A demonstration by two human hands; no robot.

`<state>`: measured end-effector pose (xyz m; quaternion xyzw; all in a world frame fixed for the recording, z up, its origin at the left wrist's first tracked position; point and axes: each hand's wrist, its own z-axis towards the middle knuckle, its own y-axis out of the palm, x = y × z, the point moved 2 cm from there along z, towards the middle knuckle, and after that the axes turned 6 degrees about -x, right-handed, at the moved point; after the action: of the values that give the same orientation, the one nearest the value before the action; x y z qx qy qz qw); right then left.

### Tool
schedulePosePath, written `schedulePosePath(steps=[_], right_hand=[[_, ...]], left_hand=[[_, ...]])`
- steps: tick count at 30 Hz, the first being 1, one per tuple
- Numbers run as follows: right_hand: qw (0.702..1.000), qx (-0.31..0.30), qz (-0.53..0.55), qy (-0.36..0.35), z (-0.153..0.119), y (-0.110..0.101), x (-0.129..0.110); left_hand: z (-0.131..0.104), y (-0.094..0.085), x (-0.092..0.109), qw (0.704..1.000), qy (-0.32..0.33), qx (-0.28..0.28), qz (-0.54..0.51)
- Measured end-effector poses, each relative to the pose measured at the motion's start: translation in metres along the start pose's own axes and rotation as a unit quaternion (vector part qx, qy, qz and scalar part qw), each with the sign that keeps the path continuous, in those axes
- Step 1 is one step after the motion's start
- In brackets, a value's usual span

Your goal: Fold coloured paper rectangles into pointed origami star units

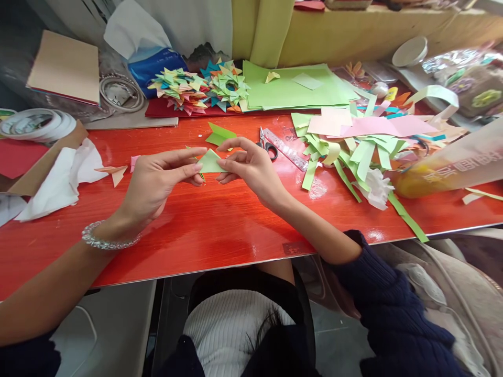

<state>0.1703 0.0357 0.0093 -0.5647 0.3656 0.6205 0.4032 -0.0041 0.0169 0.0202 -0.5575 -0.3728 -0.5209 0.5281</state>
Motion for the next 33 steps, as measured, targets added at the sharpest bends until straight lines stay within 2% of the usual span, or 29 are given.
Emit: schedulePosePath(steps=[8,14,20,25,29,33], right_hand=[[0.999,-0.009,0.031,-0.007,0.001,-0.002,-0.002],[0.999,-0.009,0.029,-0.031,0.0,-0.002,-0.004],[0.999,-0.013,0.044,0.008,0.0,0.0,-0.003],[1.0,-0.002,0.012,0.002,0.001,0.001,-0.001],[1.0,-0.005,-0.018,-0.007,0.002,0.002,-0.001],[1.0,-0.016,-0.01,-0.017,0.001,0.004,-0.001]], left_hand=[[0.0,0.0,0.002,0.996,0.013,-0.011,-0.082],[0.001,0.0,0.003,0.997,0.002,-0.013,-0.079],[0.0,0.0,0.003,0.999,-0.013,-0.002,-0.051],[-0.001,0.003,0.004,1.0,-0.008,-0.017,-0.024],[0.001,0.005,-0.001,0.999,-0.017,-0.011,-0.043],[0.003,0.006,-0.007,0.996,-0.044,-0.039,-0.065]])
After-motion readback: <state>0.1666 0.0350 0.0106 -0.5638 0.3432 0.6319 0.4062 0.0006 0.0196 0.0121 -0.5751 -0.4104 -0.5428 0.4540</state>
